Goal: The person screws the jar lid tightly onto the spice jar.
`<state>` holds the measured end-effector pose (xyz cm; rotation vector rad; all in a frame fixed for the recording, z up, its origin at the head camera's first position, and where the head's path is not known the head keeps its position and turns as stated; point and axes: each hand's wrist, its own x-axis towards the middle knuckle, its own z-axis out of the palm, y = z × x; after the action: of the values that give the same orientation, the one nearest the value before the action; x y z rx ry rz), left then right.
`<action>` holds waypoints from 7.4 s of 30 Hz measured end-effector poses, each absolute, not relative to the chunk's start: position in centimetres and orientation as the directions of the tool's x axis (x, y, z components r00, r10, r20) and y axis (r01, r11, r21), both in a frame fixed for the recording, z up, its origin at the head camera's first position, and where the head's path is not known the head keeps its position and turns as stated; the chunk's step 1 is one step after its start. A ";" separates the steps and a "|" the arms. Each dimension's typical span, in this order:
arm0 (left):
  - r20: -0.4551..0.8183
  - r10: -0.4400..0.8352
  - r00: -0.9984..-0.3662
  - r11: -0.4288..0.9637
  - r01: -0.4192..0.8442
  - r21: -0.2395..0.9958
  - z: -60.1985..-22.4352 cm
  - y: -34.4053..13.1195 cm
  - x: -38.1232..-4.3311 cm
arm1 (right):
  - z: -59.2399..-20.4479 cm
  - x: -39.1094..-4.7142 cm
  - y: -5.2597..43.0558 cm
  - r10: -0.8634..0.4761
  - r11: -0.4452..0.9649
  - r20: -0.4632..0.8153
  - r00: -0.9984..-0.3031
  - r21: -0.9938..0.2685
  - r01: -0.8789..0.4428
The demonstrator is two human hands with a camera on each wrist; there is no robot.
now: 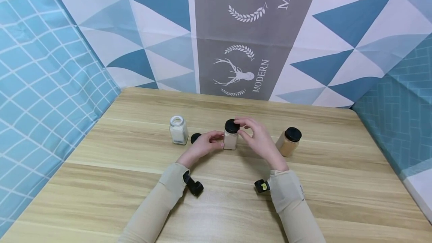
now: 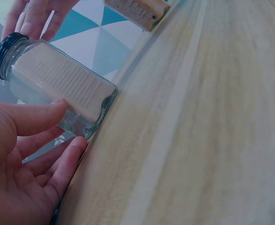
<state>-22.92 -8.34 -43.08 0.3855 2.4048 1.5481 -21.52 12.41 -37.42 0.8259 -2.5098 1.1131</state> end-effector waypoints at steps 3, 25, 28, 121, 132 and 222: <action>-0.069 0.355 -0.932 0.393 0.082 0.916 -43.1 -8.4 -23.0 | -37.4 -21.5 12.5 -0.368 0.550 0.457 -0.810 -0.595 -0.586; -0.063 0.359 -0.931 0.388 0.087 0.918 -43.1 -8.4 -22.9 | -37.6 -21.7 12.2 -0.416 0.492 0.447 -0.792 -0.621 -0.610; -0.074 0.366 -0.928 0.381 0.077 0.922 -41.8 -8.3 -22.1 | -37.6 -21.7 12.5 -0.375 0.506 0.444 -0.814 -0.638 -0.581; -0.061 0.361 -0.931 0.354 0.076 0.932 -43.2 -8.4 -22.9 | -38.0 -21.5 11.6 -0.401 0.518 0.421 -0.814 -0.629 -0.580; -0.047 0.361 -0.931 0.376 0.099 0.921 -43.1 -8.3 -22.8 | -37.9 -21.5 11.6 -0.449 0.492 0.434 -0.781 -0.609 -0.622; -0.204 0.382 -0.902 0.662 0.113 0.741 -39.1 -21.3 -18.2 | -38.9 -20.4 2.1 -0.520 0.639 0.169 -0.837 -0.574 -0.512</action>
<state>-18.17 -21.29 -39.10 0.3917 2.5376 1.0979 -20.37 2.08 -38.93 0.8987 -2.8544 0.9934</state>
